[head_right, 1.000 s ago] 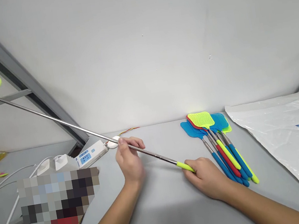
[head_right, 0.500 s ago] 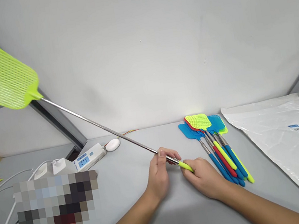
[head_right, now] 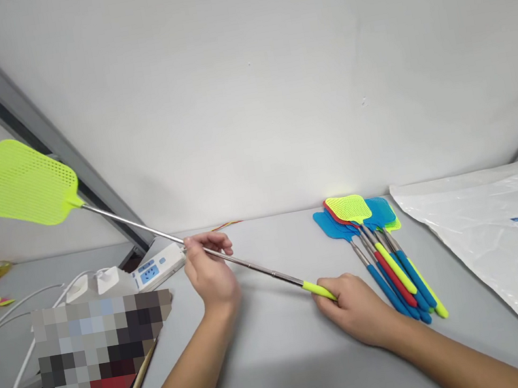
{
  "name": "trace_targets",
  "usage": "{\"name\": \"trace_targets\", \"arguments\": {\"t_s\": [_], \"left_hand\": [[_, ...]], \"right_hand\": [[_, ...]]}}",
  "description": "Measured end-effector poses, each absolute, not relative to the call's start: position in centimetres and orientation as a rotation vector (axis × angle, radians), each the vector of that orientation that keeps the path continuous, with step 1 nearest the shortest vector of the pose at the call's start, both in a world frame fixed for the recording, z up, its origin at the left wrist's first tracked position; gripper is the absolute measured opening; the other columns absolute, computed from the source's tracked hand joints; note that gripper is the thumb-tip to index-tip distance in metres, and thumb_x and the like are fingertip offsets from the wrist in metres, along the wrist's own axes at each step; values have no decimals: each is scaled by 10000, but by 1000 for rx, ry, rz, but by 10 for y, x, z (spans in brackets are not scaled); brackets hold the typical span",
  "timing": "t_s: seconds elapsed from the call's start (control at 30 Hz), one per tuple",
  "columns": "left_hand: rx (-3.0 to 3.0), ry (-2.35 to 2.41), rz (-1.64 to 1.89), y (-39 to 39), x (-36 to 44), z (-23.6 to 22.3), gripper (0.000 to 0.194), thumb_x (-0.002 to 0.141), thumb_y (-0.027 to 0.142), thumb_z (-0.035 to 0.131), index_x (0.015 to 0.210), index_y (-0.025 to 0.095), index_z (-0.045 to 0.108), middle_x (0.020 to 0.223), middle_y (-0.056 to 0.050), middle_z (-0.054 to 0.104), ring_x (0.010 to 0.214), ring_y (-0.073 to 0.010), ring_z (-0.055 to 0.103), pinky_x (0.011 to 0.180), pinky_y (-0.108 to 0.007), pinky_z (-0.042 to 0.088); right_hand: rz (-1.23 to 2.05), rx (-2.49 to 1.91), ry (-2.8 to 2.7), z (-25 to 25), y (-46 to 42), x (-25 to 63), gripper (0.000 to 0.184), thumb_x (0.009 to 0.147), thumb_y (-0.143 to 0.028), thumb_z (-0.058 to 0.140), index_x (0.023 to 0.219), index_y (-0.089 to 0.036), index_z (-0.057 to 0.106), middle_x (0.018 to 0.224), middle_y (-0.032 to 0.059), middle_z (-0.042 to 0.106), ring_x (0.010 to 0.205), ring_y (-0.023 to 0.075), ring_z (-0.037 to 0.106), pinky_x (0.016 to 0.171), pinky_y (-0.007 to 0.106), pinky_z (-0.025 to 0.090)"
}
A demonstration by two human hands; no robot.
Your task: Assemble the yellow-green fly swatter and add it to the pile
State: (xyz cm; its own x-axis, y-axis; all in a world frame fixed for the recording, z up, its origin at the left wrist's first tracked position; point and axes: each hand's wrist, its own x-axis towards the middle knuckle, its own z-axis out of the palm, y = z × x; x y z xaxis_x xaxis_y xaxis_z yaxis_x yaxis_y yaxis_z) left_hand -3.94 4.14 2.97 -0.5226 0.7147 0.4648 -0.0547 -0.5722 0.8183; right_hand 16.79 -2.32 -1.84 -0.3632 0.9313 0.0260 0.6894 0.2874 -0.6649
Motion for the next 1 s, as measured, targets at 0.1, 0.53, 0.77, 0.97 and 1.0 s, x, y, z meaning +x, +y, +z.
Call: {"name": "trace_targets", "arguments": {"t_s": [0.1,0.53,0.77,0.97,1.0], "left_hand": [[1176,1017,2129,42,-39,31,463,981,430,312,657,176,524,622,-14,542,603,-132,507,581,-262,402],[1479,878,1475,9,-2,3,501,993,434,245,685,180,547,687,-34,575,653,-146,507,659,-286,415],[1661,841,1187,1,3,0,492,996,433,210,811,187,595,809,-49,604,759,-165,530,731,-303,427],[1700,830,1459,14,-17,13,584,981,494,173,787,181,626,772,-64,597,720,-178,526,708,-326,413],[1642,843,1576,17,-22,18,594,979,498,171,760,180,621,754,-64,593,691,-174,518,686,-325,410]], "right_hand": [[781,-1459,-2151,-19,-23,168,290,890,-253,386,625,-210,279,551,-55,297,523,104,308,519,264,206],[776,-1481,-2086,-22,-22,167,269,849,-212,400,609,-207,281,538,-55,317,532,108,319,526,269,215],[813,-1418,-2063,-21,-20,168,271,866,-209,386,617,-207,281,545,-59,299,538,105,304,529,263,222],[844,-1384,-2115,-18,-23,172,276,885,-229,367,626,-208,274,563,-56,301,539,103,304,522,258,223],[836,-1394,-2133,-18,-23,172,271,884,-228,365,626,-208,284,565,-55,310,541,103,312,522,258,223]]}}
